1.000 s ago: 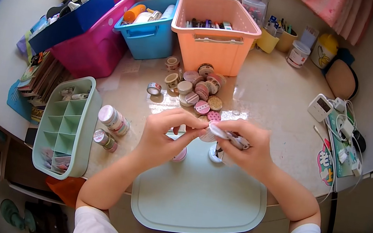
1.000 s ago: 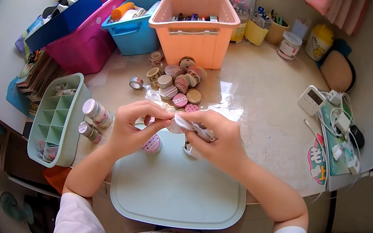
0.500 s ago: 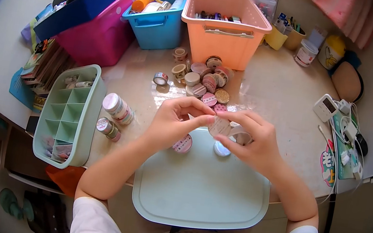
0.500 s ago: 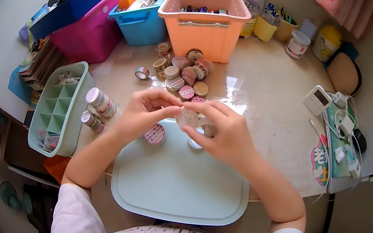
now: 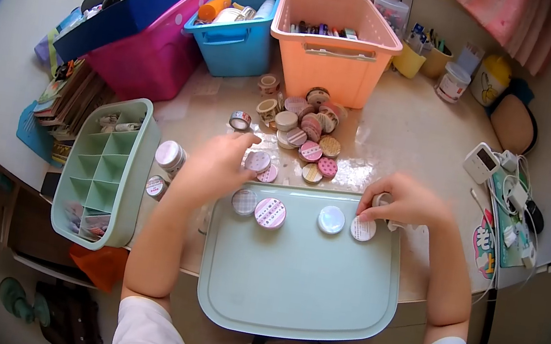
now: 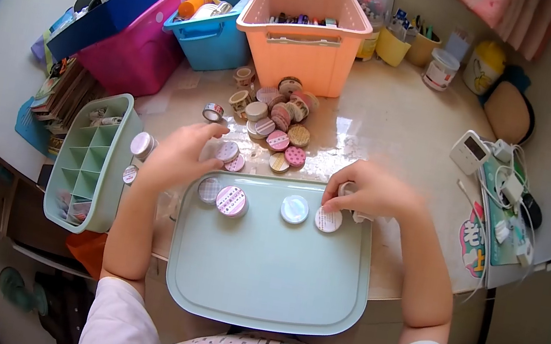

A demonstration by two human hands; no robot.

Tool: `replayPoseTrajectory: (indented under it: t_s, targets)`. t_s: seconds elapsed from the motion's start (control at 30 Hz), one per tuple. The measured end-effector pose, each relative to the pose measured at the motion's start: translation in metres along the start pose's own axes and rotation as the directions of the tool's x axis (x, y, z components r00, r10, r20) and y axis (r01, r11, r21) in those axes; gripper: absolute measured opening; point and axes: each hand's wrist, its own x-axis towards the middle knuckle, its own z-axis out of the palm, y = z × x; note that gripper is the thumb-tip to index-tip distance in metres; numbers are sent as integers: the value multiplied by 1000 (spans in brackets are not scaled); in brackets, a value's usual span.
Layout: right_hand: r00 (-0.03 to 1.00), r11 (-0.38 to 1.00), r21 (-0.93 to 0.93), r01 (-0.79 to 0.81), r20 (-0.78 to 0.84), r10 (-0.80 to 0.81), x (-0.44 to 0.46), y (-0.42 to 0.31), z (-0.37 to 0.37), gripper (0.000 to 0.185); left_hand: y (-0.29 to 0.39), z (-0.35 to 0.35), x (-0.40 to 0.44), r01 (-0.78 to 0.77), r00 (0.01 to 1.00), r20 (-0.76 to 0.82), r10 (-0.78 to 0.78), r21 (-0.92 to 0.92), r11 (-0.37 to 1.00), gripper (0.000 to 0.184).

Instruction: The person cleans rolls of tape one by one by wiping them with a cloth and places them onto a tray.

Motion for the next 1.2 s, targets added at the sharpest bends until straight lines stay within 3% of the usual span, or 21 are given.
replayPoseTrajectory:
  t_s: [0.07, 0.1, 0.23, 0.3, 0.33, 0.37, 0.4, 0.43, 0.47, 0.53, 0.63, 0.7, 0.73, 0.8, 0.9, 1.0, 1.07, 1.13, 1.2]
  targets:
    - [1000, 999, 34, -4, -20, 4, -2, 0, 5, 21, 5, 5, 3, 82, 991, 108, -81, -6, 997, 48]
    - [991, 998, 46, 43, -127, -36, -2, 4, 7, 21, 3, 7, 2, 13, 995, 96, -16, 24, 1000, 49]
    - [905, 979, 147, 145, -419, -71, -1, 3, 4, 32, 5, 5, 4, 84, 985, 154, -81, -13, 996, 50]
    - [902, 950, 219, 224, -415, -117, 0, 9, 5, 35, 14, 7, 7, -94, 989, -130, 75, -144, 985, 59]
    - [896, 909, 291, 298, -415, -161, -2, 12, 6, 38, 27, 3, 7, -101, 988, -130, 82, -145, 984, 59]
    - [893, 910, 290, 296, -421, -156, -3, 8, 10, 38, 44, -4, 4, -115, 987, -147, 69, -333, 936, 61]
    - [849, 798, 426, 426, -492, -191, -1, -1, 19, 40, 55, -6, 2, -128, 986, -159, 53, -509, 851, 63]
    - [799, 648, 533, 545, -564, -208, 2, -9, 27, 44, 54, 0, 1, -189, 979, -174, 109, -560, 807, 70]
    - [800, 649, 533, 542, -564, -205, 4, -15, 33, 44, 57, 5, 0, -190, 979, -173, 110, -562, 805, 70]
    - [592, 579, 348, 737, -746, -305, 7, -21, 44, 42, 64, 13, -4, -209, 977, -179, 114, -715, 667, 73]
    - [410, 678, -68, 731, -750, -518, 4, -22, 51, 33, 68, 25, -7, -233, 973, -175, 154, -744, 626, 78]
    - [291, 644, -367, 671, -669, -684, 3, -36, 59, 36, 72, 27, -9, -269, 963, -203, 178, -773, 575, 78]
    - [324, 617, -442, 651, -574, -752, 2, -38, 62, 35, 71, 25, -10, -269, 963, -205, 175, -773, 575, 78]
    - [292, 551, -579, 601, -483, -826, 3, -37, 66, 36, 67, 21, -11, -259, 966, -195, 171, -741, 619, 74]
    - [326, 648, -563, 514, -571, -754, 1, -34, 56, 37, 69, 22, -11, -227, 974, -174, 147, -791, 568, 71]
    - [270, 586, -614, 529, -532, -802, 5, -36, 64, 36, 75, 17, -12, -150, 988, -100, 119, -812, 564, 71]
    - [286, 549, -576, 606, -486, -826, 0, -40, 60, 35, 70, 18, -11, -199, 979, -141, 144, -787, 584, 71]
    - [424, 593, -388, 705, -440, -792, -5, -34, 51, 36, 68, 23, -10, -222, 975, -167, 149, -808, 545, 69]
    - [408, 626, -418, 658, -501, -763, 0, -29, 53, 37, 68, 25, -10, -244, 970, -194, 149, -830, 502, 67]
